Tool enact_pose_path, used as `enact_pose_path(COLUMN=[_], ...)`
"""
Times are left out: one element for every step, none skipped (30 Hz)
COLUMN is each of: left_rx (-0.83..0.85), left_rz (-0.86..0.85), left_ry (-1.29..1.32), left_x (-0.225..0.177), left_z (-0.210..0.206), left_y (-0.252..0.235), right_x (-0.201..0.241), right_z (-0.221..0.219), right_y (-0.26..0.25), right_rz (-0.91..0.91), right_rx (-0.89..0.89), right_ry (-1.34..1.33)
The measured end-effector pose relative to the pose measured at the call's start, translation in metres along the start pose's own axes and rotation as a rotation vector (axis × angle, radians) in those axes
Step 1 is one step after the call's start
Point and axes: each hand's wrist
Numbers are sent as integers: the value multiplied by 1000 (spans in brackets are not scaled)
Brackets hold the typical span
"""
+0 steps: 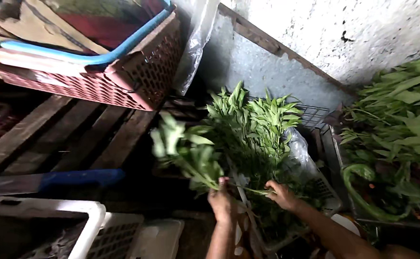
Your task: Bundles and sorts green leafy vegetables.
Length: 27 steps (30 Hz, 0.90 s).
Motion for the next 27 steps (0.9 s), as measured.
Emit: enact_pose_path(left_rx=[-35,-54,-52,-45,-34,-22,-10,8,26,44,63,71,69,64,55,33,-7,-51,-89,-114,-123,-115,-92,-65,-45,-34,-23], left_rz=[-37,-64,-78,-81,-79,-77,-76,-68,-52,-34,-19,-14,-27,-54,-89,-124,-147,-159,-161,-153,-152,-157,-168,-179,-186,-177,-149], left_ry=[31,73,104,123,139,150,158,160,160,162,161,164,171,174,188,207,206,189,161,131,120,129,150,167,181,185,178], left_x=[-9,-15,-19,-21,-20,-17,-12,-7,-2,3,6,6,4,1,-3,-7,-13,-21,-29,-34,-36,-35,-31,-26,-20,-13,-6], left_z=[7,13,16,18,18,16,13,9,3,-4,-10,-14,-14,-9,-2,7,18,28,35,40,41,39,36,30,23,15,6], left_y=[-11,-20,-26,-28,-27,-25,-21,-16,-10,-5,-1,1,-1,-6,-14,-23,-33,-42,-49,-53,-53,-51,-46,-41,-34,-27,-20], right_x=[-10,-20,-25,-22,-12,3,20,37,55,70,80,84,83,76,65,50,33,18,5,-6,-12,-11,-4,9,26,45,63], right_z=[10,18,26,35,42,45,42,34,25,14,5,-4,-12,-16,-17,-16,-13,-5,5,15,25,35,41,44,43,37,27], right_y=[-12,-26,-39,-50,-57,-60,-60,-56,-49,-41,-33,-26,-20,-16,-14,-14,-18,-24,-33,-44,-56,-66,-74,-78,-77,-71,-62], right_rz=[-74,-113,-142,-163,-155,-106,-23,66,129,158,162,160,175,204,234,254,252,184,85,-2,-65,-110,-121,-93,-31,54,136], right_rx=[37,-4,-83,-153,-194,-196,-167,-101,-7,79,147,184,186,163,126,74,22,20,23,-15,-93,-177,-235,-223,-139,-14,109], right_ry=[24,18,-15,-52,-92,-140,-192,-233,-239,-210,-157,-98,-37,25,88,156,225,291,329,319,271,192,74,-66,-198,-301,-345])
Point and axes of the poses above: each hand's wrist, its own y-axis away from the middle knuckle, its own z-axis out of the back of the hand, x = y × z, and after that the axes turned 13 degrees about -z, right-handed
